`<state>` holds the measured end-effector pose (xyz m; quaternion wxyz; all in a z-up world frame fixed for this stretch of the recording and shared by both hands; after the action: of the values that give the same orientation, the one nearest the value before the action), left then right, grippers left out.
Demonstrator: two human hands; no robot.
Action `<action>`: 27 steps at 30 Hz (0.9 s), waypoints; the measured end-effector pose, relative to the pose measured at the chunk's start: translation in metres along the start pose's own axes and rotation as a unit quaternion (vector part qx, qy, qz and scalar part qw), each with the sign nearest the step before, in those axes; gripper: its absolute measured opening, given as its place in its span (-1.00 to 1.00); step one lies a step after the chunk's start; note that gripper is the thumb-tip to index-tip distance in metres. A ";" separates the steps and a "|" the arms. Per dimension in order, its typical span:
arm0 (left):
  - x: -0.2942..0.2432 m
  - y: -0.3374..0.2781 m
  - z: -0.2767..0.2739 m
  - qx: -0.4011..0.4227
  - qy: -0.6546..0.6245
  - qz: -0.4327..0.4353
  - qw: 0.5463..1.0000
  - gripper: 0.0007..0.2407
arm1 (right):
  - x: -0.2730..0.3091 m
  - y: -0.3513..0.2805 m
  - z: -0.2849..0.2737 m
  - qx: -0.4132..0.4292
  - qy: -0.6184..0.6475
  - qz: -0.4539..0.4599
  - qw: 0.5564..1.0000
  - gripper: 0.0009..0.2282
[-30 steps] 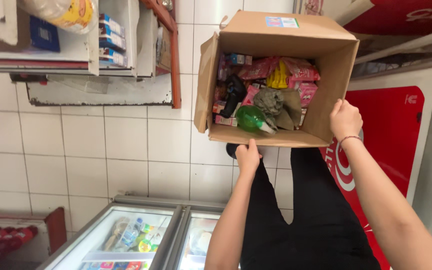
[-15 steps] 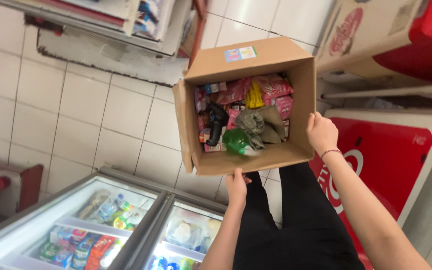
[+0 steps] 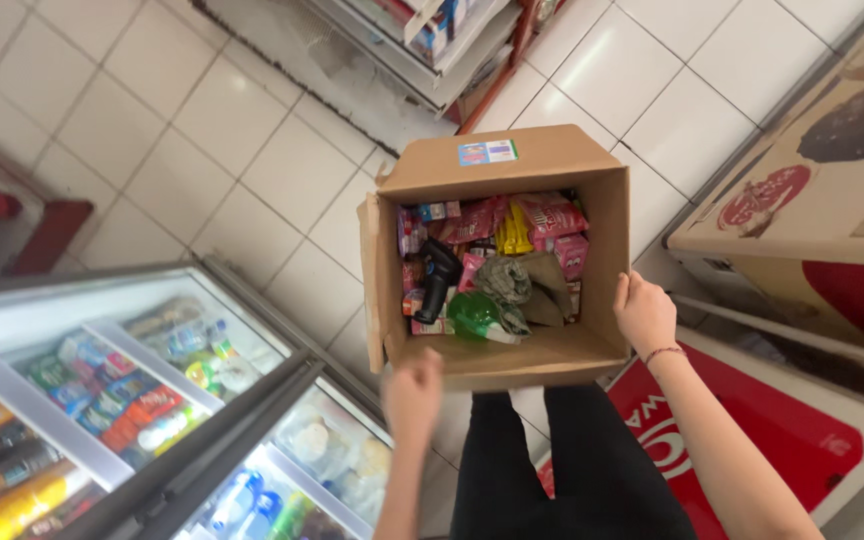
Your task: The person cleans the exterior glass and frame of a commercial refrigerator using a cloth and a spray bottle. They wipe the door repeatedly, open it to clean the inner frame, and move a cardboard box to access different areas.
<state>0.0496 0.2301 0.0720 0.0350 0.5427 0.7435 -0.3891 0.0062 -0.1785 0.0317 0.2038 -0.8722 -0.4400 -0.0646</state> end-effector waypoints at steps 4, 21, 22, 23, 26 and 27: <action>-0.042 0.043 -0.053 -0.268 0.091 0.140 0.949 -0.59 | -0.003 -0.002 -0.003 0.022 0.010 0.012 1.000 -0.72; -0.009 -0.030 0.026 -0.279 0.079 -0.035 0.957 -0.74 | -0.021 0.044 -0.007 0.071 -0.051 -0.114 0.990 -0.69; -0.009 -0.030 0.027 -0.281 0.084 -0.043 0.955 -0.73 | -0.021 0.045 -0.006 0.075 -0.053 -0.116 0.989 -0.69; -0.010 -0.030 0.029 -0.284 0.089 -0.052 0.953 -0.73 | -0.021 0.045 -0.007 0.070 -0.051 -0.119 0.989 -0.69; -0.011 -0.029 0.026 -0.278 0.097 -0.064 0.954 -0.72 | -0.018 0.047 -0.008 0.058 -0.052 -0.117 0.990 -0.70; -0.011 -0.030 0.025 -0.272 0.100 -0.067 0.955 -0.72 | -0.018 0.046 -0.008 0.056 -0.059 -0.110 0.991 -0.69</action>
<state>0.0196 0.2027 0.0764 0.0812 0.4979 0.8554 -0.1173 0.0324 -0.2200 0.0200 0.2179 -0.8078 -0.5477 -0.0102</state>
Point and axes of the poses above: each hand's wrist, its own y-axis towards the middle knuckle, its own z-axis out of the palm, x = y × z, the point moved 5 cm from there along y, towards the middle knuckle, and after that the axes turned 1 degree about y, right-handed, at the moved point
